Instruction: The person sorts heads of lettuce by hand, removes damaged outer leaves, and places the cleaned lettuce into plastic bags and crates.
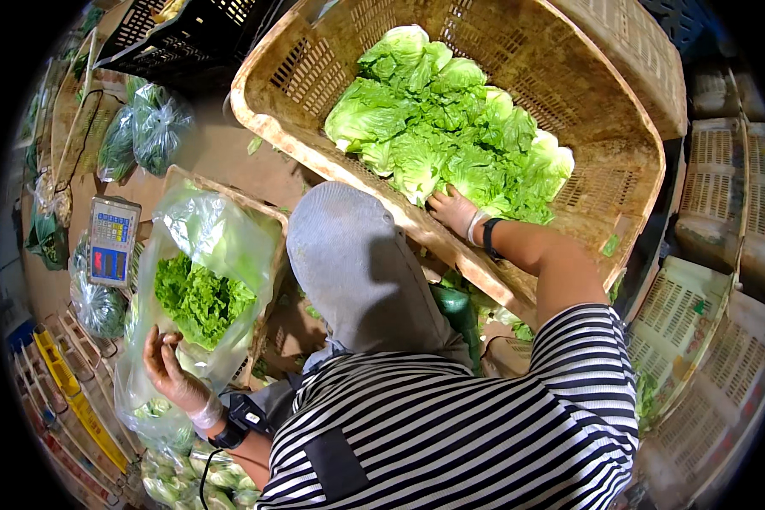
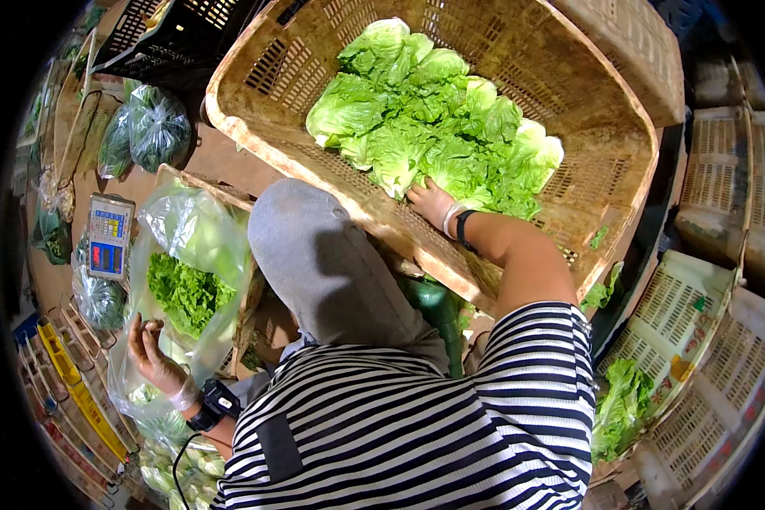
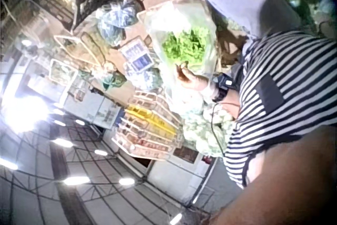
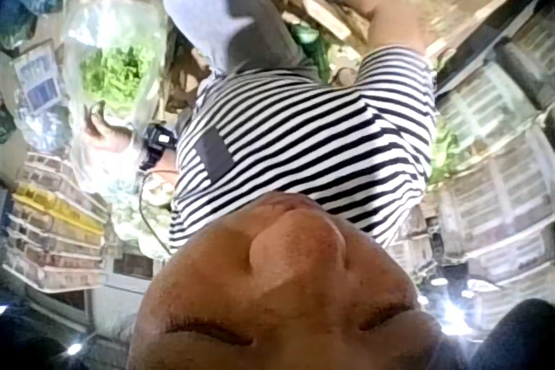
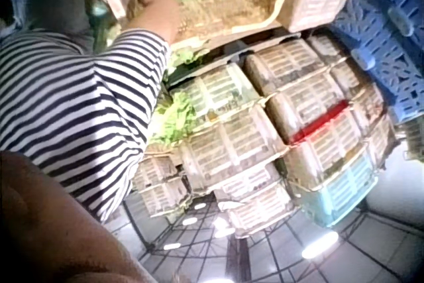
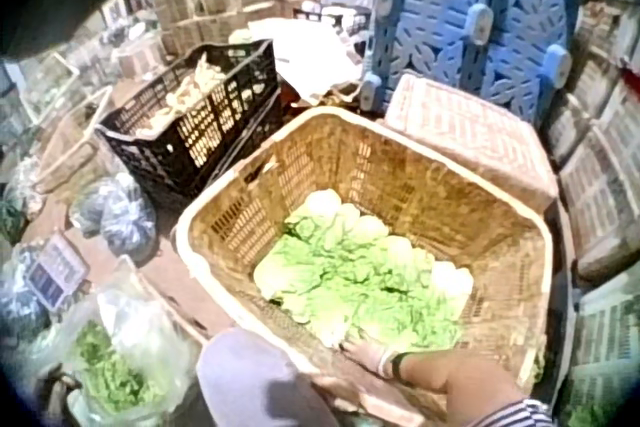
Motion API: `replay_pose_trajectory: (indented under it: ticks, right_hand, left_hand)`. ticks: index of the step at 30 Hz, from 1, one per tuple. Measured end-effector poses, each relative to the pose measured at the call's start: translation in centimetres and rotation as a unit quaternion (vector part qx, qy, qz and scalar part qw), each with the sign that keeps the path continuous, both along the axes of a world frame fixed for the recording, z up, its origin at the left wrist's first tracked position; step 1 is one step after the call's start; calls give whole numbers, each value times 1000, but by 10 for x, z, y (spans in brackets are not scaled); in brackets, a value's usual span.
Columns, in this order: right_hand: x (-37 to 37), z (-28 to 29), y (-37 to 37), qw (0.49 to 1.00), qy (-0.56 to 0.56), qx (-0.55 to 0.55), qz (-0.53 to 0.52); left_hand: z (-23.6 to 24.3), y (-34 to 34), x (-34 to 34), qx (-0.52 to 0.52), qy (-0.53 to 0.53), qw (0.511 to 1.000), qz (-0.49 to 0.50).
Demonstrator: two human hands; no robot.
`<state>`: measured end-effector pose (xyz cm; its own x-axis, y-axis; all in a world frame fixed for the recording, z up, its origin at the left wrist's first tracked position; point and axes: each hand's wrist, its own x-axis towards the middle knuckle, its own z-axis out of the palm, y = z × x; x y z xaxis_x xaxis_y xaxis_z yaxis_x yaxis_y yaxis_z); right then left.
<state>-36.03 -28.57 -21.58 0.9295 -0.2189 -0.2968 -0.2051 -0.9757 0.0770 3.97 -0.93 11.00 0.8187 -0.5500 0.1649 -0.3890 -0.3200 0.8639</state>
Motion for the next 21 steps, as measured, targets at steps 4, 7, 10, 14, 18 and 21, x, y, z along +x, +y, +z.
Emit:
replay_pose_trajectory:
  ticks: [4, 7, 10, 14, 18, 21]
  right_hand:
    - [9, 33, -7, 997, 81, -8, 3]
    - [-2, 87, -39, 997, 69, -42, 18]
    - [-53, 140, -106, 988, -78, 65, -120]
    - [-101, 130, -140, 792, -121, 341, -493]
    - [-110, 83, -128, 694, -204, 346, -597]
    - [-108, 79, -120, 587, -169, 405, -680]
  left_hand:
    - [-2, 3, 3, 25, 5, 999, -29]
    - [3, 16, 8, 20, -6, 1000, -20]
    - [2, 31, 14, -2, 16, 999, 31]
    - [-15, 35, 17, -2, 54, 997, 63]
    - [-26, 34, 18, -11, 63, 998, 16]
    - [-25, 37, 22, -39, 61, 997, 13]
